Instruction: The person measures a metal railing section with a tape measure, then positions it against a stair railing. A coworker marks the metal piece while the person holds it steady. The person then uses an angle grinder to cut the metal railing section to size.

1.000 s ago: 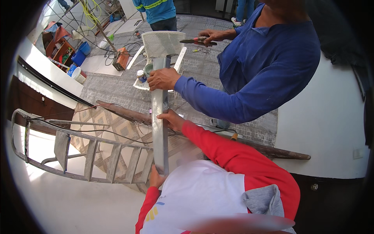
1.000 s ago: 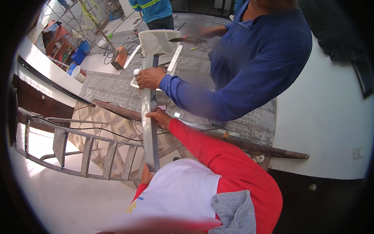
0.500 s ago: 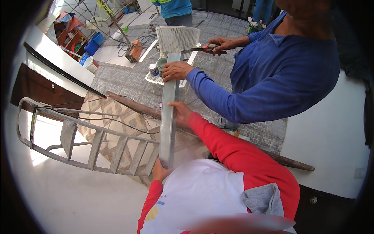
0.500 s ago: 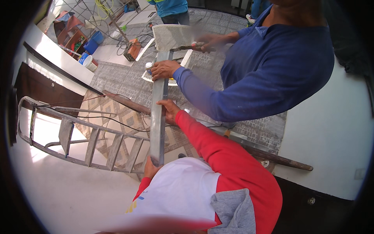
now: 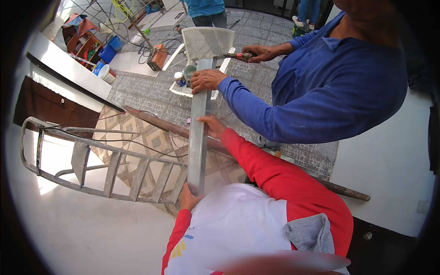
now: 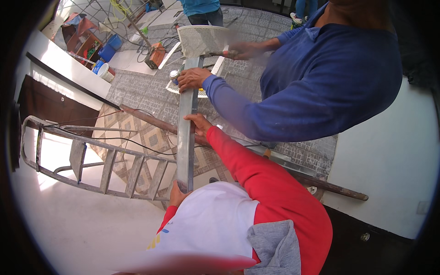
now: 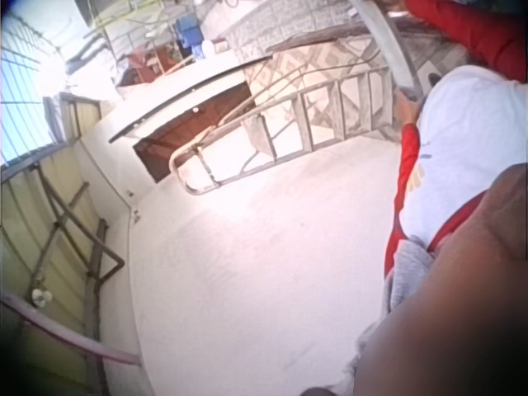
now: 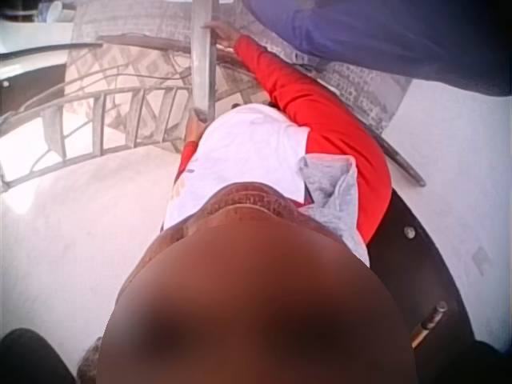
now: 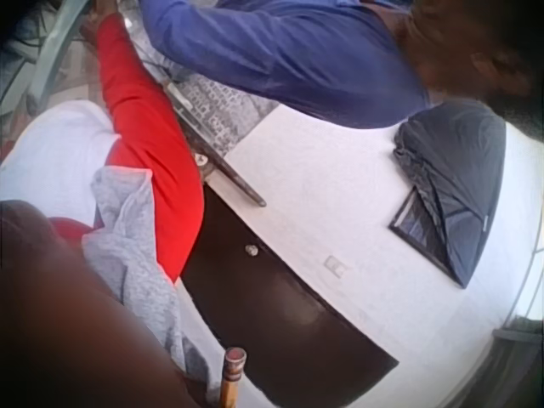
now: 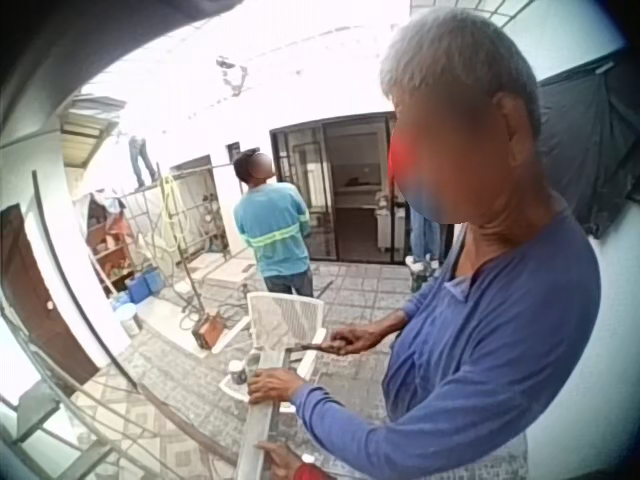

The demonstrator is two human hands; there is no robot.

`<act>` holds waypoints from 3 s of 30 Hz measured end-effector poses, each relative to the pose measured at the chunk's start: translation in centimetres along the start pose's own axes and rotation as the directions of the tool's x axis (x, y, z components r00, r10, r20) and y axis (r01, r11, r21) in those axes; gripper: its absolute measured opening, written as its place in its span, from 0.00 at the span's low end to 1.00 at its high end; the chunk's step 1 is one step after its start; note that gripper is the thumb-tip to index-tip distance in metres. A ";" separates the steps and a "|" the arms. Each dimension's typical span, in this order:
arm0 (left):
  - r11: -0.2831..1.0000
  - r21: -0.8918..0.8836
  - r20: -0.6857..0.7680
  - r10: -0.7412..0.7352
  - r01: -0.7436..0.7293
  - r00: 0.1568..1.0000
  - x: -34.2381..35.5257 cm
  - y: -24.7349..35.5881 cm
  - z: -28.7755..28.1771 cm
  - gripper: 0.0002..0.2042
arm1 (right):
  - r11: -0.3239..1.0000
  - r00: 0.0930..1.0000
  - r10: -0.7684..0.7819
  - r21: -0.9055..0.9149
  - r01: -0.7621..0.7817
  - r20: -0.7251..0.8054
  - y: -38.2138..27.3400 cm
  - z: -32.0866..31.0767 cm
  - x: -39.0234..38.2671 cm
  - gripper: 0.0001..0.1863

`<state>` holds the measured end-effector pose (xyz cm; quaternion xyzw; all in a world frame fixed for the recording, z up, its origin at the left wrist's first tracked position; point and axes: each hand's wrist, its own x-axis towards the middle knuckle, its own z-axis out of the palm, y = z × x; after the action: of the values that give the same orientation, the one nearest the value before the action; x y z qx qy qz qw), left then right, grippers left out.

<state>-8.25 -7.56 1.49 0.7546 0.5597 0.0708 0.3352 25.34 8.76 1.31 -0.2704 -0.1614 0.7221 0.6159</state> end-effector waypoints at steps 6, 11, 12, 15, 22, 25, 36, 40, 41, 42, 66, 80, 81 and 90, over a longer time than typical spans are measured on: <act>0.999 0.011 0.016 -0.031 0.031 0.999 -0.2 0.5 0.3 0.40 | 1.000 1.000 0.003 -0.014 -0.003 -0.020 -0.3 -0.3 -0.5 0.21; 1.000 -0.011 0.037 -0.024 0.025 0.999 -0.3 0.9 0.4 0.39 | 1.000 0.997 -0.009 -0.023 0.008 -0.083 -0.6 -0.2 -1.0 0.19; 1.000 -0.011 0.031 -0.022 0.023 0.999 -0.3 0.9 0.5 0.39 | 1.000 0.998 -0.019 -0.014 0.018 -0.055 -0.6 -0.1 -1.1 0.19; 0.999 -0.006 0.039 -0.048 0.048 0.998 -0.5 0.8 0.7 0.38 | 1.000 0.999 -0.007 -0.012 0.007 -0.039 -0.6 -0.1 -1.3 0.18; 0.994 -0.073 0.093 -0.070 0.076 0.993 -0.4 -1.1 1.4 0.40 | 0.995 0.999 -0.021 -0.093 0.018 -0.031 -0.3 0.0 -0.7 0.21; 0.987 -0.155 0.177 -0.007 0.035 0.984 0.4 -3.5 1.7 0.41 | 0.975 0.993 0.031 -0.217 -0.055 -0.112 -0.6 1.1 -0.9 0.29; 0.816 -0.481 0.491 -0.051 0.320 0.870 1.5 -5.0 4.6 0.33 | 0.762 0.907 -0.199 -0.641 -0.095 -0.372 -1.6 1.8 -3.4 0.51; 0.774 -0.498 0.525 -0.088 0.390 0.847 1.3 -4.7 4.6 0.30 | 0.761 0.852 -0.170 -0.615 -0.206 -0.496 -1.5 1.1 -4.8 0.57; 0.772 -0.514 0.526 -0.061 0.374 0.849 1.3 -4.7 4.6 0.30 | 0.757 0.848 -0.184 -0.621 -0.201 -0.498 -1.5 1.1 -5.1 0.57; 0.773 -0.518 0.528 -0.046 0.365 0.848 1.3 -4.6 4.6 0.30 | 0.753 0.844 -0.198 -0.628 -0.195 -0.499 -1.6 1.1 -5.3 0.58; 0.897 -0.338 0.482 -0.095 0.285 0.871 1.2 -3.6 4.5 0.32 | 0.878 0.929 -0.128 -0.475 -0.056 -0.347 -1.5 -1.1 -5.5 0.44; 0.887 -0.399 0.422 -0.046 0.231 0.905 0.3 -5.3 5.5 0.34 | 0.875 0.936 -0.227 -0.478 0.075 -0.270 -0.5 -0.8 -5.4 0.22; 0.891 -0.387 0.434 -0.054 0.240 0.899 0.4 -5.3 5.5 0.34 | 0.880 0.943 -0.218 -0.468 0.078 -0.253 -0.4 -1.0 -5.4 0.22; 0.898 -0.381 0.438 -0.035 0.220 0.898 0.3 -6.3 5.6 0.36 | 0.894 0.952 -0.149 -0.449 0.015 -0.267 -0.7 -0.9 -6.5 0.29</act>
<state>-10.47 -8.71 -6.59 0.6224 0.4950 0.0031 0.6063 27.04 2.47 2.28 -0.5002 -0.2389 0.5913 0.5858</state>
